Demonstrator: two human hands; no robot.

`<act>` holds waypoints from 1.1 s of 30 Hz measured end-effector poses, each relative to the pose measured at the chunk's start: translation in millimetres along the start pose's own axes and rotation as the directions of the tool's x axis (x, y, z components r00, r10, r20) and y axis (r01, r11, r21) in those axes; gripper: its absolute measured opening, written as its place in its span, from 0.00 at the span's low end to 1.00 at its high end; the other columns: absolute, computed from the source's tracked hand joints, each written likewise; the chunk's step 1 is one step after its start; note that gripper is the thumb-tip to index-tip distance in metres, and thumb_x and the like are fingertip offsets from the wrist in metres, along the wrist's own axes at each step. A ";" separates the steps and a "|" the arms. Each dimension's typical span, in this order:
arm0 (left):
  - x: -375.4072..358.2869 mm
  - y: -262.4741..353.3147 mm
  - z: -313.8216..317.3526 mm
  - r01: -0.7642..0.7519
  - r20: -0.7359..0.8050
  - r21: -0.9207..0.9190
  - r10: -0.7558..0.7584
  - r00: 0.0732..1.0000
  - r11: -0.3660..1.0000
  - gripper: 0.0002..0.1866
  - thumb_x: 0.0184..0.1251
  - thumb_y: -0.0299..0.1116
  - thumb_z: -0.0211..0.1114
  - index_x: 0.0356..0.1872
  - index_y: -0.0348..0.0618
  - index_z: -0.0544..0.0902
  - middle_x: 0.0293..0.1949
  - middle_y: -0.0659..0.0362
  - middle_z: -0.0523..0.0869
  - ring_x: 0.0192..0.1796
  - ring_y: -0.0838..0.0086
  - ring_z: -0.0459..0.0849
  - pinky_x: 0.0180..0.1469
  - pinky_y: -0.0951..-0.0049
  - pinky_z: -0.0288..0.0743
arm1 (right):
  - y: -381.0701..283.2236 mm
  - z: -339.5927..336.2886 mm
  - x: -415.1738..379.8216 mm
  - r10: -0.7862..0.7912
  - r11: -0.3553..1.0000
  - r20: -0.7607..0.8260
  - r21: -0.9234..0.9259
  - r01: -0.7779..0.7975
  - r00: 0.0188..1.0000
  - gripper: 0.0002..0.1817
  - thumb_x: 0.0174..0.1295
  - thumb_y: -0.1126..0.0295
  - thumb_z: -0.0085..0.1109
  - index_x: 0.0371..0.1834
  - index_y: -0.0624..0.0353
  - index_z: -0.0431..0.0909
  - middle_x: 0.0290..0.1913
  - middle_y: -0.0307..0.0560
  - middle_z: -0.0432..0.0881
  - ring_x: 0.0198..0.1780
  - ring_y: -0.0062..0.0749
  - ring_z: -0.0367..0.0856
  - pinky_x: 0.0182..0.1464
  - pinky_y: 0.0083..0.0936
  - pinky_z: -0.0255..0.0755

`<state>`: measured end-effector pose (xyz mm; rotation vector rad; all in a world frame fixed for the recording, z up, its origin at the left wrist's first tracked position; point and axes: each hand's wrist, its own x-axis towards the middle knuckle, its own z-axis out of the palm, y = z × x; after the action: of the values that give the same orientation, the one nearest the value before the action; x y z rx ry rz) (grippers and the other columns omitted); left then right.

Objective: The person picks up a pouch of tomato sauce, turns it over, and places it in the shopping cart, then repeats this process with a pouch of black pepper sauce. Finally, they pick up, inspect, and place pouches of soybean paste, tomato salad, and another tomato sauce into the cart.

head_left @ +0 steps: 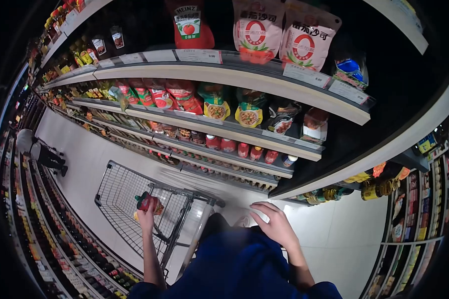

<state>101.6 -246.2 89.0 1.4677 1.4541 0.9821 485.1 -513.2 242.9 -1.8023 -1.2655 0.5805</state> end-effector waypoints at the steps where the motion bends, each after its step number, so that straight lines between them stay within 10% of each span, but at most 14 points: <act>1: 7.0 -44.7 -7.1 0.053 -0.011 0.052 -0.053 0.999 0.997 0.13 0.69 0.34 0.70 0.46 0.33 0.84 0.40 0.58 0.89 0.42 0.77 0.84 0.48 0.73 0.77 | 3.9 4.0 -0.7 0.018 1.000 0.008 -0.007 -0.018 1.000 0.13 0.66 0.67 0.64 0.50 0.60 0.83 0.52 0.51 0.85 0.52 0.52 0.84 0.54 0.38 0.79; 9: 5.6 -227.2 -5.6 0.196 -0.019 0.096 -0.195 0.981 0.976 0.13 0.58 0.27 0.75 0.41 0.29 0.84 0.32 0.55 0.87 0.35 0.73 0.83 0.42 0.70 0.78 | 18.3 43.1 2.6 0.088 0.994 0.127 -0.081 -0.078 0.988 0.13 0.68 0.65 0.60 0.50 0.61 0.83 0.53 0.52 0.84 0.45 0.51 0.86 0.49 0.37 0.81; 14: -1.5 -205.2 14.6 0.159 0.072 0.357 -0.197 0.978 0.920 0.17 0.59 0.29 0.74 0.46 0.29 0.85 0.38 0.46 0.90 0.42 0.64 0.89 0.46 0.66 0.79 | 23.8 62.3 12.8 0.051 0.995 0.172 -0.096 -0.035 0.984 0.15 0.70 0.63 0.58 0.50 0.61 0.83 0.52 0.54 0.85 0.50 0.52 0.84 0.54 0.40 0.79; 17: 1.2 -206.5 32.2 -0.030 0.183 0.214 -0.009 0.983 0.976 0.17 0.60 0.29 0.73 0.47 0.29 0.85 0.39 0.45 0.90 0.43 0.63 0.89 0.47 0.67 0.80 | 24.6 69.8 16.1 0.059 0.992 0.175 -0.124 -0.038 0.983 0.15 0.70 0.62 0.57 0.50 0.61 0.83 0.52 0.53 0.85 0.53 0.53 0.83 0.56 0.41 0.78; 24: 9.9 -261.0 54.0 0.179 0.488 0.281 -0.300 0.819 0.943 0.14 0.67 0.29 0.68 0.50 0.32 0.87 0.39 0.48 0.91 0.40 0.71 0.88 0.46 0.70 0.80 | 25.3 72.5 17.9 0.107 0.992 0.162 -0.086 -0.094 0.981 0.14 0.70 0.63 0.57 0.50 0.60 0.83 0.47 0.56 0.85 0.50 0.56 0.82 0.53 0.42 0.77; 29: 12.3 -244.8 35.5 0.257 0.503 0.346 -0.410 0.761 0.902 0.17 0.71 0.36 0.65 0.53 0.36 0.86 0.32 0.59 0.87 0.26 0.83 0.77 0.25 0.78 0.68 | 37.2 67.0 11.4 0.117 0.992 0.128 -0.068 -0.109 0.985 0.15 0.70 0.62 0.57 0.50 0.60 0.83 0.48 0.56 0.85 0.50 0.56 0.82 0.53 0.42 0.77; 33: 18.1 -230.7 31.2 0.317 0.526 0.363 -0.473 0.706 0.876 0.19 0.73 0.39 0.64 0.55 0.35 0.85 0.37 0.56 0.88 0.32 0.80 0.81 0.33 0.76 0.75 | 48.7 58.2 3.0 0.168 0.983 0.112 -0.097 -0.158 0.979 0.16 0.71 0.60 0.56 0.51 0.60 0.84 0.51 0.54 0.85 0.53 0.54 0.83 0.56 0.41 0.77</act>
<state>50.1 -231.9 -138.3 1.3693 1.3418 0.0279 468.2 -495.8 170.9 -1.9829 -1.2462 0.7439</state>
